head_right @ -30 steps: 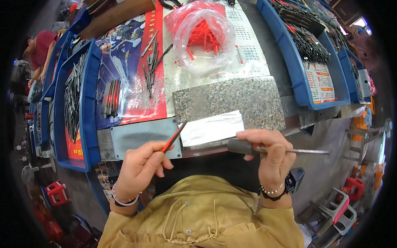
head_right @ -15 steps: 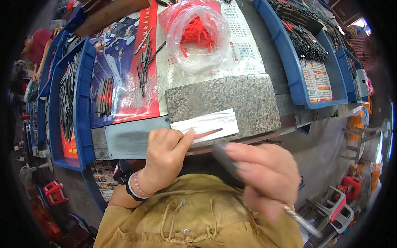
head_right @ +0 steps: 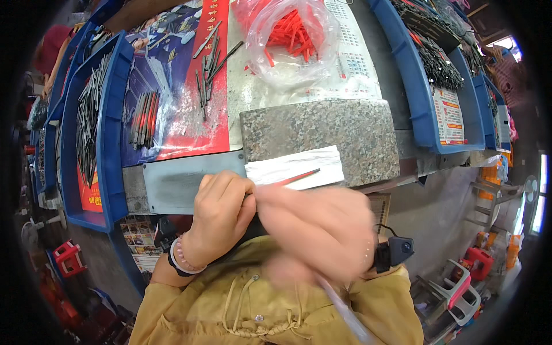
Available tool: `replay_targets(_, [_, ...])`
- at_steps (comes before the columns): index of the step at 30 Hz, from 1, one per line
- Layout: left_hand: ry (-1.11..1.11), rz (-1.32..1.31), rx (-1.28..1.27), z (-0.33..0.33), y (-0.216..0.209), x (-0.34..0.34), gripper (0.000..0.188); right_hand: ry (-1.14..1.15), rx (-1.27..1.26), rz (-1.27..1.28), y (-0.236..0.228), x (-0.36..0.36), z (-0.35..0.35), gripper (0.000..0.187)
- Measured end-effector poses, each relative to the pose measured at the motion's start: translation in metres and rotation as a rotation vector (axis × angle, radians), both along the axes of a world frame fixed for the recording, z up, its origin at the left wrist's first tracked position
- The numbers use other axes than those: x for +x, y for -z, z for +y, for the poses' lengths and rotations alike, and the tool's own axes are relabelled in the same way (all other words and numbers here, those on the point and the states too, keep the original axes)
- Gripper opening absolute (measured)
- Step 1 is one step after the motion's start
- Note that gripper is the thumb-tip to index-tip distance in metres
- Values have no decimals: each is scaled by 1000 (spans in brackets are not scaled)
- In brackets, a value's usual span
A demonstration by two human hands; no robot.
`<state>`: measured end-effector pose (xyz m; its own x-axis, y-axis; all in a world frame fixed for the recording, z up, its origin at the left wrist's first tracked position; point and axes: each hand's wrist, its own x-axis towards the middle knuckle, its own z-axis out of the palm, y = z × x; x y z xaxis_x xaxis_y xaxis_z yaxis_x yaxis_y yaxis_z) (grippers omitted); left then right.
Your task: The person repeatedly picks red and black insulated wires, slides red heat-shrink tubing onto them, and uses a metal rod to press the tubing into place. Finished assemblies are placed into a blue bin on the left. The process is repeated for multiple wires throughout the clip.
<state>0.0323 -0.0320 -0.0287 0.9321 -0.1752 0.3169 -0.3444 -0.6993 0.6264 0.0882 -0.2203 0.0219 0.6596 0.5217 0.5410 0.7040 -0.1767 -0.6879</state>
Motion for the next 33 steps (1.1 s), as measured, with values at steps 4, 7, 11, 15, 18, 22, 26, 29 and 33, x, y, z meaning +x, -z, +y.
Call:
replay_targets(4, [-14, -30, -28, 0, 1, 2, 15, -30, -303, 127, 7, 17, 12, 30])
replay_targets(7, [-19, -41, -49, 0, 2, 1, 15, 35, -132, 25, 4, 13, 15, 21])
replay_targets(11, [-32, -45, -44, -2, 4, -3, 14, -9, -292, -1, 2, 8, 21, 24])
replay_targets(15, [-46, -11, -49, -2, 4, -2, 12, -45, -258, 153, 6, 13, 17, 37])
replay_targets(18, [-36, -53, -24, -2, 4, -1, 11, 47, -176, 354, 8, 6, 0, 45])
replay_targets(22, [-37, -46, -5, -2, 5, -1, 10, 269, -9, 462, 11, -8, -25, 44])
replay_targets(26, [-12, -52, 6, -1, 3, 0, 11, 297, 33, 415, 5, -11, -41, 48])
replay_targets(29, [-1, -53, 12, -1, 1, 1, 11, 305, 70, 379, 0, -12, -42, 50])
replay_targets(33, [-7, -53, 39, -2, -2, 2, 11, 222, 201, 378, -2, -11, -30, 49])
